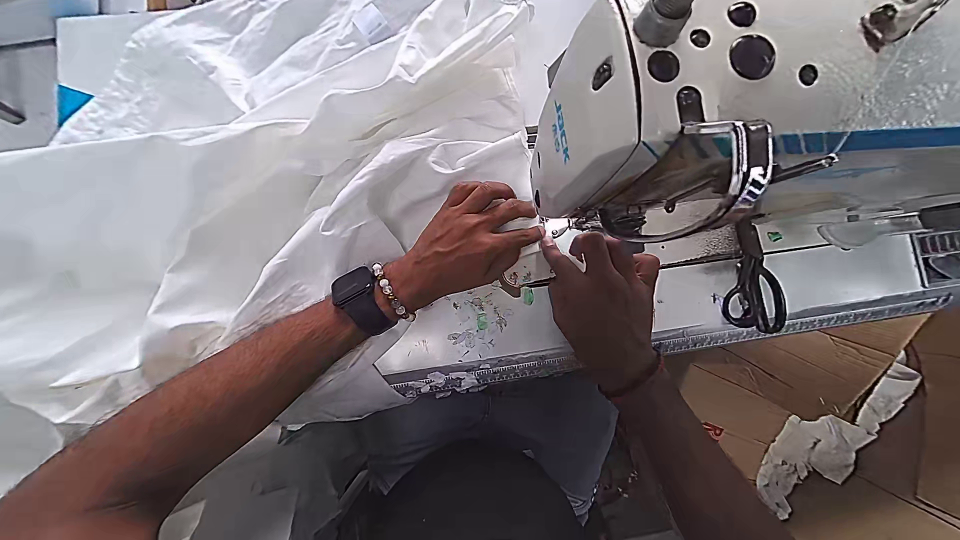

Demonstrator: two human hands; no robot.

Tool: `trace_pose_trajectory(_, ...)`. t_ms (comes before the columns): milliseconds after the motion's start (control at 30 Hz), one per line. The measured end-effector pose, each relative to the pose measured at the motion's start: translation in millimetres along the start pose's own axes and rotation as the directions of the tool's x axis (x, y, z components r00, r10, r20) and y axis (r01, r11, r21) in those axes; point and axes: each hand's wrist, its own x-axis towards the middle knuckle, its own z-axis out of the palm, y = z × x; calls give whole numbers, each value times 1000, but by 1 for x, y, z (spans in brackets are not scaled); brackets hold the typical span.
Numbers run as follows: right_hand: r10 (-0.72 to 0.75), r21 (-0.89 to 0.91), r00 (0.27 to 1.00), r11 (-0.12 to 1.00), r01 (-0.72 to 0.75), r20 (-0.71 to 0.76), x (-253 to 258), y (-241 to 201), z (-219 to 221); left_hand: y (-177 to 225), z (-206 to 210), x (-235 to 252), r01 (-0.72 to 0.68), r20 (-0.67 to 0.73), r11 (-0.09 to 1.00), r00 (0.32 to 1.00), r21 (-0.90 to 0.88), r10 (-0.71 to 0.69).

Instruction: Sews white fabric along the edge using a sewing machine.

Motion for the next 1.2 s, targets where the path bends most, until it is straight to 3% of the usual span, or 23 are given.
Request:
trace_pose_trajectory(233,61,13,998,998,-61,14,16,11,-12,-31,-5,17,-68,-48,997,996,25,69)
trace_pose_trajectory(300,176,68,980,983,-170,-94,8,45,-41,-36,-5,21,-70,-52,997,996,32,72)
trace_pose_trajectory(367,361,13,915,931,-365,-180,-5,100,-66,-38,-5,22,-66,-55,997,996,28,68)
trace_pose_trajectory(433,523,-25,828,842,-538,-199,-17,152,-62,-39,-4,22,-57,-60,998,996,28,59)
trace_pose_trajectory(500,522,-76,821,832,-550,-230,-24,176,-38,-40,-5,23,-63,-58,998,996,31,65)
trace_pose_trajectory(967,518,-52,806,831,-553,-287,-34,168,-12,-34,-1,22,-145,-32,989,989,-19,145)
trace_pose_trajectory(1067,538,-61,793,815,-576,-285,-33,168,-12,-51,-2,21,128,86,992,988,-23,-125)
trace_pose_trajectory(1133,541,-45,802,822,-568,-254,-30,170,-13,-84,-15,11,435,126,897,888,78,-442)
trace_pose_trajectory(1200,524,44,829,849,-526,-197,-31,168,-17,-120,-37,-11,625,74,766,765,150,-640)
